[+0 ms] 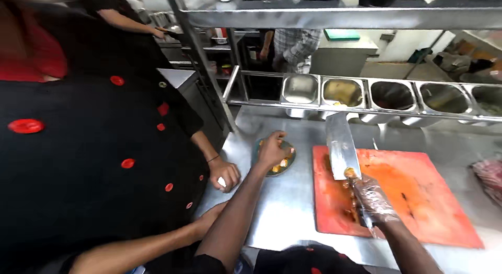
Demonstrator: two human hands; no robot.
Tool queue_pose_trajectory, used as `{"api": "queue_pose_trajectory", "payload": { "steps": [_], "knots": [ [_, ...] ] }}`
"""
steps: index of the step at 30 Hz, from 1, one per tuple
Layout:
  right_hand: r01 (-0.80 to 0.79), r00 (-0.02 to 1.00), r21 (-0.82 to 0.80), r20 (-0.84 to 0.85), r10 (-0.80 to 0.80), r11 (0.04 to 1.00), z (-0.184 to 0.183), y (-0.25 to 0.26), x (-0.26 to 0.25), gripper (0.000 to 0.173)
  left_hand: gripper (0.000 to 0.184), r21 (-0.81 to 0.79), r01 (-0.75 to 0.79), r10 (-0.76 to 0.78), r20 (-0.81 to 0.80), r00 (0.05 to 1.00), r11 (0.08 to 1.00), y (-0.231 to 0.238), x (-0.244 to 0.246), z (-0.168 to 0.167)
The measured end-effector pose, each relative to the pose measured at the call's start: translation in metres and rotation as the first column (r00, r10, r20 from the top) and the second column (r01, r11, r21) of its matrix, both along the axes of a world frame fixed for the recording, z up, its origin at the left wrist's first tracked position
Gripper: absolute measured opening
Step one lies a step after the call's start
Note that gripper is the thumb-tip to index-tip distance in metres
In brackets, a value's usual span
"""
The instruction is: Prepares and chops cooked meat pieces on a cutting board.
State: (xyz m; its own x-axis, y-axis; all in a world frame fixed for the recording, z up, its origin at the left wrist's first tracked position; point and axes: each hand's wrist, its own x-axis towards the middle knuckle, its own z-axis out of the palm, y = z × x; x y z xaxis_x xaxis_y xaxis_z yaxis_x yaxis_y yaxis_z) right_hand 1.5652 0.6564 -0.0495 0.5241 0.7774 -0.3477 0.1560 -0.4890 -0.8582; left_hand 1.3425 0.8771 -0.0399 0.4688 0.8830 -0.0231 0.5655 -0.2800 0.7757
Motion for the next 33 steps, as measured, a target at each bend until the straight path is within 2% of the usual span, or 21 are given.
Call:
{"api": "queue_pose_trajectory", "payload": {
  "steps": [3,5,10,13,17,21,24,27,29,31,33],
  "knots": [
    [0.122,0.988,-0.091,0.106,-0.112,0.988,-0.004,-0.048,0.035,0.039,0.060,-0.056,0.283,-0.284,-0.008,0.959,0.957,-0.011,0.059,-0.011],
    [0.201,0.977,-0.116,0.098,-0.190,0.973,-0.016,-0.085,0.051,0.038,0.068,-0.052,0.367,-0.370,-0.082,0.925,0.929,-0.018,0.092,-0.023],
    [0.380,0.911,-0.099,-0.132,-0.390,0.920,-0.045,-0.160,0.050,0.031,0.085,-0.039,0.616,-0.595,-0.315,0.740,0.787,-0.018,0.134,-0.045],
    [0.419,0.876,-0.094,-0.218,-0.429,0.903,-0.061,-0.180,0.045,0.031,0.088,-0.002,0.621,-0.573,-0.386,0.723,0.784,-0.026,0.140,-0.043],
    [0.323,0.918,-0.111,-0.203,-0.340,0.940,-0.060,-0.159,0.059,0.033,0.078,0.086,0.616,-0.554,-0.351,0.754,0.783,-0.048,0.158,-0.032],
    [0.063,0.990,-0.192,-0.111,-0.086,0.979,-0.046,-0.110,0.087,0.041,0.067,0.063,0.671,-0.562,-0.493,0.665,0.739,-0.058,0.199,-0.034],
    [-0.115,0.987,-0.161,-0.126,0.096,0.980,-0.038,-0.096,0.098,0.034,0.061,0.004,0.679,-0.567,-0.546,0.617,0.734,-0.074,0.205,-0.033],
    [-0.253,0.954,-0.184,-0.212,0.213,0.950,-0.034,-0.120,0.112,0.030,0.069,0.002,0.682,-0.599,-0.477,0.643,0.731,-0.102,0.178,-0.028],
    [-0.272,0.935,-0.219,-0.291,0.203,0.937,-0.038,-0.150,0.123,0.026,0.074,-0.028,0.701,-0.658,-0.371,0.655,0.713,-0.122,0.150,-0.025],
    [-0.227,0.917,-0.195,-0.374,0.141,0.954,-0.051,-0.183,0.131,0.022,0.078,-0.015,0.649,-0.631,-0.252,0.734,0.761,-0.137,0.124,-0.030],
    [-0.153,0.889,-0.148,-0.453,0.071,0.977,-0.065,-0.209,0.127,0.018,0.084,-0.048,0.530,-0.525,-0.245,0.815,0.846,-0.148,0.104,-0.041]
  ]
}}
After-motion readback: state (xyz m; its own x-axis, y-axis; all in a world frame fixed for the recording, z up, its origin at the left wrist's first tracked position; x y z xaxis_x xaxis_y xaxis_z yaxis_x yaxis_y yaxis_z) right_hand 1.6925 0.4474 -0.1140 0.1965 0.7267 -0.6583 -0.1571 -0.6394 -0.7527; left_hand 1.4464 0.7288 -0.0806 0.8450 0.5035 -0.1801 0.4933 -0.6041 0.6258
